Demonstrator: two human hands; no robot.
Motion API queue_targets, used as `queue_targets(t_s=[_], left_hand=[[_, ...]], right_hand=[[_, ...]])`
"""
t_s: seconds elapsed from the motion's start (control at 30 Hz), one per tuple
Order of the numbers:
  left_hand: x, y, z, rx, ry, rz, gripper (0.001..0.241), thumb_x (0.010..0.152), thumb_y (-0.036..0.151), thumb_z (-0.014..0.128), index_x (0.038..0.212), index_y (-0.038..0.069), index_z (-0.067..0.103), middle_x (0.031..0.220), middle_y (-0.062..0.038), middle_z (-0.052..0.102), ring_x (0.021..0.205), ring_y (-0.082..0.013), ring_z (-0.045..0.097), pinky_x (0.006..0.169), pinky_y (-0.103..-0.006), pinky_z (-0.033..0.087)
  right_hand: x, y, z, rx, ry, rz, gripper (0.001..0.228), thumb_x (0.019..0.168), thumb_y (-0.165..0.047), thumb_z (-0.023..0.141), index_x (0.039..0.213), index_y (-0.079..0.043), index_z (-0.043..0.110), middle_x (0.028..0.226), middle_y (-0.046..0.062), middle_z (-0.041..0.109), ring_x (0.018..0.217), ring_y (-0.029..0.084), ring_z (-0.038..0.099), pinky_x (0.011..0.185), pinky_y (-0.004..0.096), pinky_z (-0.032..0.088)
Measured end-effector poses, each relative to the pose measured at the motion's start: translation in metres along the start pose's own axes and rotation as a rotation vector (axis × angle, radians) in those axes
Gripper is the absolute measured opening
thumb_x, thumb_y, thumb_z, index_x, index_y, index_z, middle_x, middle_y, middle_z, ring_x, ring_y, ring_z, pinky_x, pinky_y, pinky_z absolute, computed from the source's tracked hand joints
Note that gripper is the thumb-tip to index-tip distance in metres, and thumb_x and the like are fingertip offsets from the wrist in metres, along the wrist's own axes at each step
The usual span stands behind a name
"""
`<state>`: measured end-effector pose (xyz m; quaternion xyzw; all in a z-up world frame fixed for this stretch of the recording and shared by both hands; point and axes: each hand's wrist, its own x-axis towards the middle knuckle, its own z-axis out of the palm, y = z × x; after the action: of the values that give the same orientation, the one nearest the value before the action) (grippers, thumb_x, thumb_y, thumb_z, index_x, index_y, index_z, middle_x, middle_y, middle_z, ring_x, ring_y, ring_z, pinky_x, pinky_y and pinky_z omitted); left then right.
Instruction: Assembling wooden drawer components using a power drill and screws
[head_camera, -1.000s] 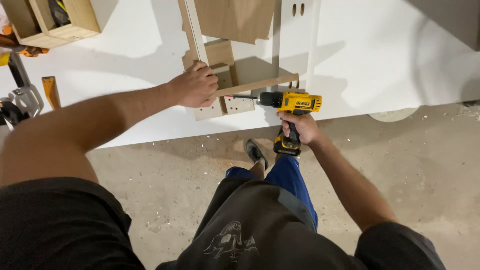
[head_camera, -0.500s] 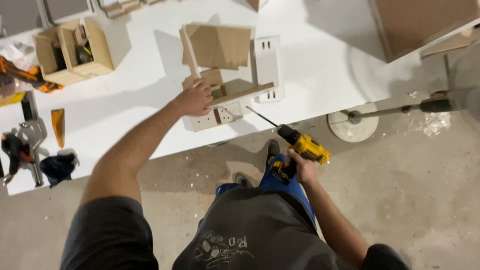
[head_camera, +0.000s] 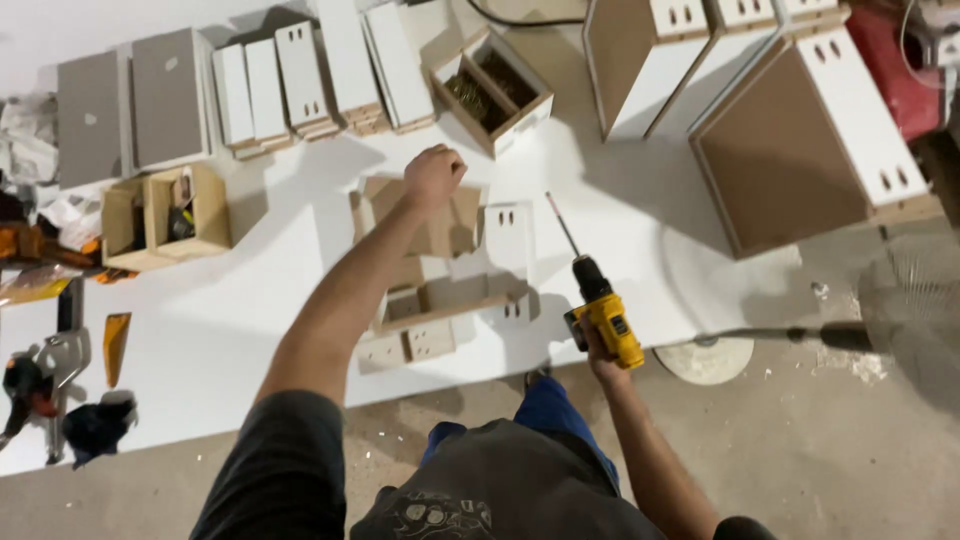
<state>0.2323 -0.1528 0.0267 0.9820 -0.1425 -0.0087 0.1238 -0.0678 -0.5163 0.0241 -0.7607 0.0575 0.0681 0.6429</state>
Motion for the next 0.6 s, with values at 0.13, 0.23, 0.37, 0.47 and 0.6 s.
queue_targets(t_s=[0.13,0.23,0.37,0.47,0.6], left_hand=[[0.101,0.017,0.008,-0.009,-0.032,-0.050,0.021,0.101,0.034,0.059,0.102,0.020,0.075,0.104,-0.004,0.069,0.109,-0.0268,0.068,0.097,-0.0404,0.054],[0.169,-0.003,0.061,0.176,-0.083,-0.085,0.022,0.099,0.034,0.059,0.099,0.023,0.078,0.105,-0.003,0.072,0.112,-0.0280,0.068,0.098,-0.0465,0.050],[0.204,-0.021,0.093,0.363,-0.295,-0.063,0.020,0.092,0.034,0.068,0.089,0.016,0.077,0.101,-0.010,0.073,0.116,-0.0331,0.062,0.108,-0.0540,0.036],[0.196,-0.007,0.075,0.349,-0.349,-0.094,0.017,0.093,0.023,0.068,0.085,0.010,0.076,0.091,-0.013,0.072,0.106,-0.0344,0.065,0.113,-0.0564,0.028],[0.189,-0.002,0.061,0.286,-0.315,-0.095,0.018,0.093,0.024,0.071,0.086,0.009,0.078,0.089,-0.010,0.072,0.099,-0.0296,0.068,0.109,-0.0518,0.031]], right_hand=[[0.043,0.024,-0.017,-0.186,0.054,0.092,0.030,0.100,-0.036,0.069,0.077,-0.016,0.072,0.064,0.004,0.069,0.061,0.020,0.068,0.059,0.030,0.051],[0.075,0.026,-0.033,-0.188,0.057,0.075,0.027,0.098,-0.034,0.072,0.077,-0.016,0.073,0.065,0.005,0.070,0.061,0.020,0.069,0.059,0.030,0.052],[0.102,0.027,-0.049,-0.184,0.070,0.054,0.023,0.094,-0.031,0.075,0.076,-0.016,0.075,0.066,0.006,0.071,0.061,0.022,0.070,0.058,0.031,0.053],[0.113,0.026,-0.054,-0.176,0.076,0.031,0.020,0.091,-0.029,0.078,0.076,-0.016,0.076,0.066,0.007,0.072,0.062,0.022,0.071,0.058,0.031,0.054],[0.121,0.024,-0.061,-0.173,0.089,-0.009,0.016,0.087,-0.026,0.081,0.075,-0.016,0.078,0.067,0.008,0.073,0.062,0.023,0.072,0.058,0.031,0.055]])
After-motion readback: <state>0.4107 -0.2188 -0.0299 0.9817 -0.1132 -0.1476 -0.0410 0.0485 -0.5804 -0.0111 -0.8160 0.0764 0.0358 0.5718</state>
